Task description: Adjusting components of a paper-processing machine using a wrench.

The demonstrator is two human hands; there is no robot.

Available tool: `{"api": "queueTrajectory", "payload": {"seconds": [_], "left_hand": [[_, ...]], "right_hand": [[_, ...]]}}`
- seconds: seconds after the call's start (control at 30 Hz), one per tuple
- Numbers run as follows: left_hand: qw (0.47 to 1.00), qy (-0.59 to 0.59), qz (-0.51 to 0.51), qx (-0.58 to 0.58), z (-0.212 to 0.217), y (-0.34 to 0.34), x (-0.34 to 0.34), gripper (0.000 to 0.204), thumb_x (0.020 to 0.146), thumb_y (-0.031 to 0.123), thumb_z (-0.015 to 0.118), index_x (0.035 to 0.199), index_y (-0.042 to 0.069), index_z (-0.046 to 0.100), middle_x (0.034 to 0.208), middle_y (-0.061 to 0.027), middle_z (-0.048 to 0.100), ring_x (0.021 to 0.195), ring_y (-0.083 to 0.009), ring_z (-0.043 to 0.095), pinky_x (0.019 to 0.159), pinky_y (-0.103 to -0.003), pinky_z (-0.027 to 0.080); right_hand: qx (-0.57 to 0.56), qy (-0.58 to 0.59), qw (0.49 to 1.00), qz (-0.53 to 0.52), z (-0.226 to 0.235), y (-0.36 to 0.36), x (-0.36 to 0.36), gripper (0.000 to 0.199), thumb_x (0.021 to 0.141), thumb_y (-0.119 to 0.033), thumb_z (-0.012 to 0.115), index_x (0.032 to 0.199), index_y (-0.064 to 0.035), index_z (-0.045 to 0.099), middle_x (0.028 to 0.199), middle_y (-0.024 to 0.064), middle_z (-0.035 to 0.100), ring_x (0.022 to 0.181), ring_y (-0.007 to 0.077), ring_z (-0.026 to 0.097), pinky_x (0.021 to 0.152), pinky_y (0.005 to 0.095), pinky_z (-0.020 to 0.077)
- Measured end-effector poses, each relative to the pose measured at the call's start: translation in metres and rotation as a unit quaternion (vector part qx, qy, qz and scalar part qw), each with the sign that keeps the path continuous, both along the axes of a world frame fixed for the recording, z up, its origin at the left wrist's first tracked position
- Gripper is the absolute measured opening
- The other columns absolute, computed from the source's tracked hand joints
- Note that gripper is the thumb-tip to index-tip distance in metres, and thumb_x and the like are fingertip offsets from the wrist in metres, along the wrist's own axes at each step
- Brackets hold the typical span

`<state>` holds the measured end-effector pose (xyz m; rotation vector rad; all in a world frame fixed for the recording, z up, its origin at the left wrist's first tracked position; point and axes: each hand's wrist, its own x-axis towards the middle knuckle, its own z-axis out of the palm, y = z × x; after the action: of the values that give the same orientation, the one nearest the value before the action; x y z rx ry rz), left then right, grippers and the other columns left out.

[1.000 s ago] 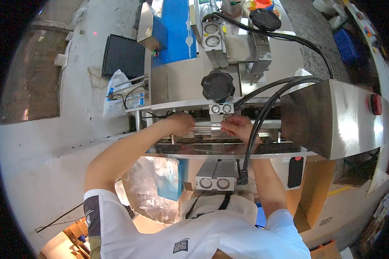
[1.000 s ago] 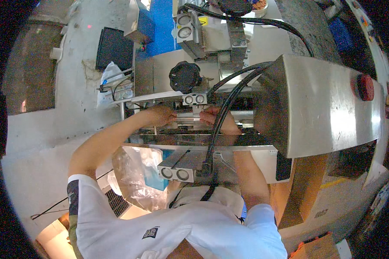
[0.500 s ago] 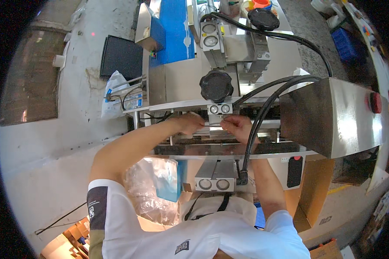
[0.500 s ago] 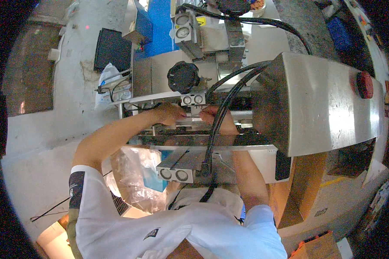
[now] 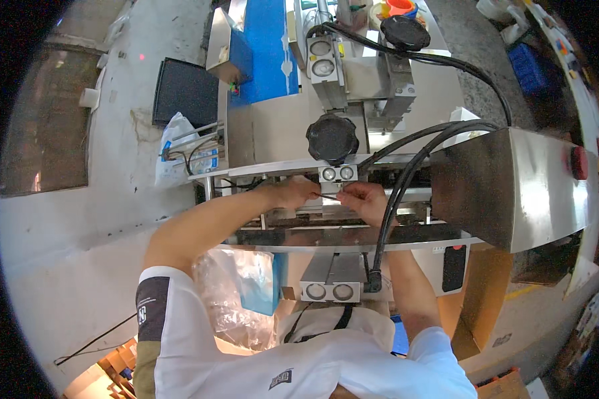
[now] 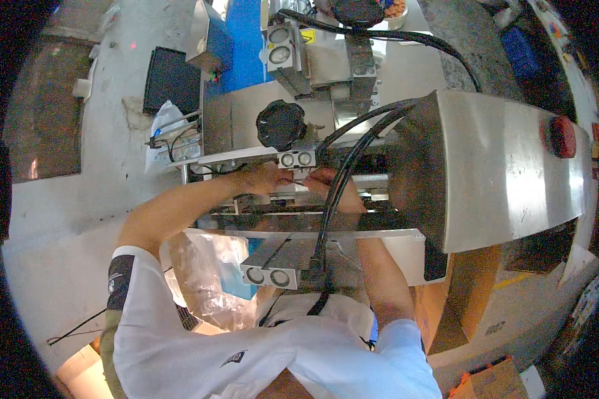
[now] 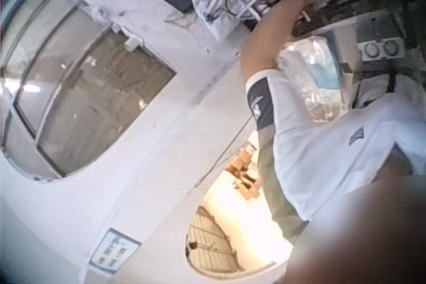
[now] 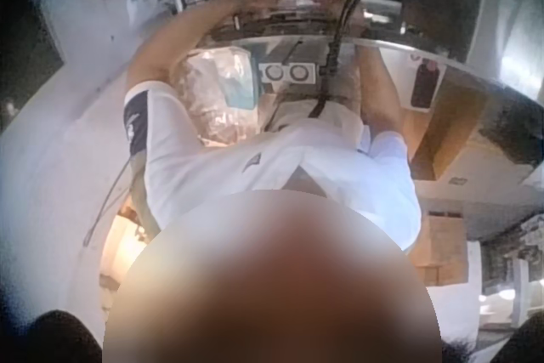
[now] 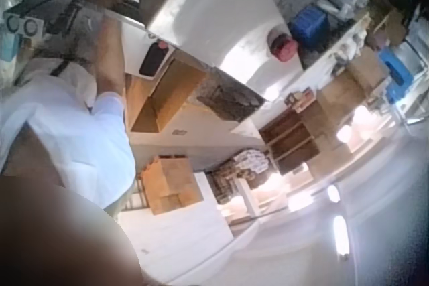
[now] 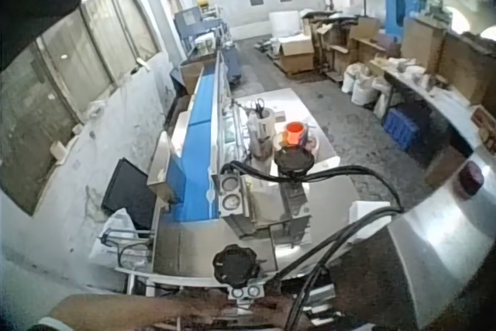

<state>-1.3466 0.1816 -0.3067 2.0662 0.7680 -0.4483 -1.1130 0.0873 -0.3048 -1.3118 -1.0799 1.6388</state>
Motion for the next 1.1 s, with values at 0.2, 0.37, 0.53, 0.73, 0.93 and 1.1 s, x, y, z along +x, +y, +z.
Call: {"api": "queueTrajectory", "payload": {"seconds": [0.2,0.37,0.53,0.73,0.93,1.1], "left_hand": [[0.997,-0.062,0.019,-0.037,-0.016,-0.005,-0.015,0.018,0.091,0.016,0.058,0.101,0.002,0.064,0.092,-0.0229,0.065,0.088,-0.0402,0.063,0.075,-0.046,0.048],[0.999,0.004,-0.024,-0.033,0.011,0.000,-0.015,0.019,0.090,0.019,0.059,0.096,0.002,0.064,0.090,-0.0239,0.064,0.087,-0.0401,0.063,0.074,-0.045,0.048],[0.998,-0.033,0.060,0.012,0.014,-0.009,-0.058,0.015,0.086,0.015,0.059,0.096,0.004,0.061,0.094,-0.0189,0.066,0.090,-0.0376,0.063,0.076,-0.044,0.048],[0.992,0.083,-0.020,-0.090,0.061,0.004,-0.039,0.017,0.090,0.014,0.052,0.102,0.005,0.060,0.101,-0.0123,0.068,0.094,-0.0320,0.063,0.079,-0.042,0.049],[0.966,0.026,0.158,-0.205,0.046,0.007,-0.046,0.025,0.096,0.026,0.051,0.109,0.007,0.062,0.101,-0.0120,0.067,0.097,-0.0262,0.062,0.084,-0.038,0.048],[0.982,0.031,0.066,-0.174,0.016,0.001,-0.033,0.037,0.098,0.038,0.049,0.112,0.006,0.062,0.104,-0.0128,0.064,0.097,-0.0251,0.060,0.087,-0.038,0.047]], "right_hand": [[-0.043,0.024,0.999,0.006,0.000,0.003,-0.001,0.020,0.088,-0.019,0.071,0.097,-0.0009,0.070,0.081,0.0029,0.068,0.071,0.0092,0.056,0.065,0.0258,0.0457],[-0.008,0.021,0.999,-0.040,-0.018,-0.004,0.007,0.023,0.090,-0.021,0.069,0.101,-0.0010,0.069,0.083,0.0032,0.066,0.073,0.0087,0.056,0.066,0.0262,0.0459],[-0.097,0.103,0.990,-0.018,-0.003,-0.001,-0.006,0.021,0.093,-0.022,0.065,0.097,-0.0016,0.065,0.074,0.0000,0.059,0.065,0.0077,0.051,0.058,0.0242,0.0419],[-0.142,0.205,0.968,-0.041,-0.007,-0.002,-0.004,0.020,0.095,-0.022,0.063,0.094,-0.0017,0.062,0.070,-0.0014,0.052,0.058,0.0068,0.044,0.050,0.0227,0.0345],[-0.130,0.242,0.961,-0.020,-0.015,-0.005,-0.004,0.020,0.095,-0.020,0.063,0.095,-0.0009,0.062,0.071,0.0001,0.053,0.057,0.0075,0.044,0.049,0.0230,0.0332],[-0.148,0.231,0.961,-0.034,-0.011,-0.004,-0.006,0.019,0.094,-0.021,0.063,0.094,-0.0013,0.063,0.070,-0.0001,0.054,0.056,0.0075,0.044,0.049,0.0228,0.0329]]}}
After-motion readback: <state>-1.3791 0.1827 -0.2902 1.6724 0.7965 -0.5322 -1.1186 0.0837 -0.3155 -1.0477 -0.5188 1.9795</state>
